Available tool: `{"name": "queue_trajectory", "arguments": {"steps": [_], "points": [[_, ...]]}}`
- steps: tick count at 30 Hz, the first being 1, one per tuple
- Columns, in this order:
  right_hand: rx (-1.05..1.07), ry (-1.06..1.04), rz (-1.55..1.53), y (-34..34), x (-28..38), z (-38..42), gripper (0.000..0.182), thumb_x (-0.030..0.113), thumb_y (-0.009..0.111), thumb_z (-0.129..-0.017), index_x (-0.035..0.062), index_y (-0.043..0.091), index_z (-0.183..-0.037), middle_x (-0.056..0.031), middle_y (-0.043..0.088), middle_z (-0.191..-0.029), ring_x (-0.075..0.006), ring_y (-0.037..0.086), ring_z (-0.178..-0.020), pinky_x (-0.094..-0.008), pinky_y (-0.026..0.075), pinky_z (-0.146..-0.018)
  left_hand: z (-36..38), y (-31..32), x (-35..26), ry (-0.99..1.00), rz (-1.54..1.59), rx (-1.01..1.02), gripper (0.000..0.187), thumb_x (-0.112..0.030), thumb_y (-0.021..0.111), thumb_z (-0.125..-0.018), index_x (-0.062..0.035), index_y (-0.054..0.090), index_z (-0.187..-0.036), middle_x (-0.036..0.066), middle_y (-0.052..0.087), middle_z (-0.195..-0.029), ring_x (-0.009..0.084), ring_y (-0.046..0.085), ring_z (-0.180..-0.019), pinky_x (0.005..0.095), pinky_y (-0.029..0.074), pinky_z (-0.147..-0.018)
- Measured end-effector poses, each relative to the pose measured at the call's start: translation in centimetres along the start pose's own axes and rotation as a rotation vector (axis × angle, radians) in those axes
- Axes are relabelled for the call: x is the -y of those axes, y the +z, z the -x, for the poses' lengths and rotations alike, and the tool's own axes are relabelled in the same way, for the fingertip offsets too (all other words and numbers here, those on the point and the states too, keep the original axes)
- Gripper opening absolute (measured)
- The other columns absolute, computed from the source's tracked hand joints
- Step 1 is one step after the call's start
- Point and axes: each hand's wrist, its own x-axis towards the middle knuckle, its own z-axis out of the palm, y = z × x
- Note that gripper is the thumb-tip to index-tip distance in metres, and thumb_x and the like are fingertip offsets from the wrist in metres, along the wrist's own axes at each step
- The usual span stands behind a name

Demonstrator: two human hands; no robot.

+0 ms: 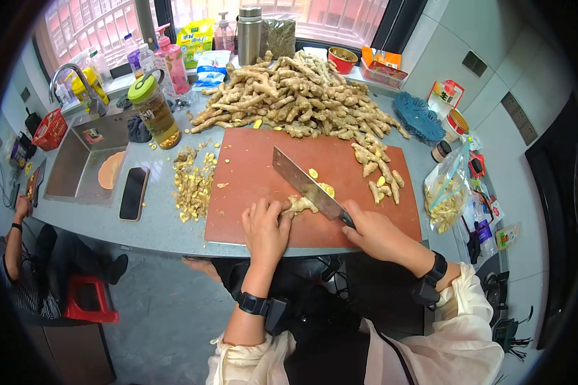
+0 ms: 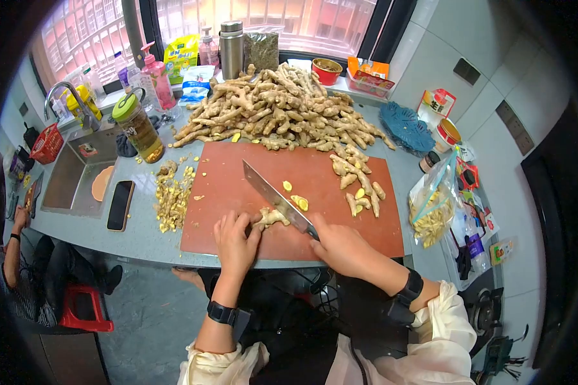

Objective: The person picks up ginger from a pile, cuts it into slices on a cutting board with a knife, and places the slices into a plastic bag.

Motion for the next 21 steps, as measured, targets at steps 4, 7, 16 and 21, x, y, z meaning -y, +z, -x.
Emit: {"name": "queue_trajectory", "arguments": {"steps": [4,7,16,21], "points": [[0.100,0.053,0.040,-1.5,-0.4,2.1,0.032,0.020,0.061,-0.099,0.0019,0.040,-0.115,-0.0286,0.067,-0.088,-0.0500,0.066,-0.088,-0.0582,0.050,-0.076,-0.1,0.1,0.1,-0.012,0.016,-0.006,0.015,-0.018,0.076,-0.084,-0.0144,0.074,-0.098,0.005,0.060,-0.095,0.0267,0.058,-0.097,0.0415,0.039,-0.094],[0.107,0.083,0.035,-1.3,-0.3,2.3,0.031,0.021,0.061,-0.099,0.0020,0.041,-0.114,-0.0282,0.067,-0.089,-0.0497,0.066,-0.089,-0.0582,0.050,-0.077,-0.1,0.1,0.1,-0.008,0.001,0.009,0.015,-0.018,0.076,-0.084,-0.0144,0.074,-0.098,0.005,0.060,-0.095,0.0270,0.058,-0.097,0.0420,0.039,-0.094],[0.014,0.027,0.020,1.2,-0.1,-2.6,0.034,0.018,0.061,-0.099,0.0042,0.041,-0.122,-0.0275,0.066,-0.091,-0.0501,0.064,-0.090,-0.0564,0.048,-0.077,-0.1,0.1,0.2,-0.006,0.043,0.005,0.016,-0.017,0.076,-0.084,-0.0149,0.074,-0.100,0.004,0.060,-0.095,0.0269,0.058,-0.098,0.0428,0.039,-0.094],[0.078,0.026,0.033,-0.3,-0.2,0.6,0.031,0.020,0.060,-0.098,0.0025,0.042,-0.115,-0.0268,0.068,-0.088,-0.0496,0.066,-0.085,-0.0577,0.051,-0.075,0.0,0.1,0.1,-0.012,0.011,-0.022,0.015,-0.019,0.077,-0.084,-0.0132,0.074,-0.097,0.004,0.062,-0.095,0.0270,0.059,-0.096,0.0409,0.040,-0.092]]}}
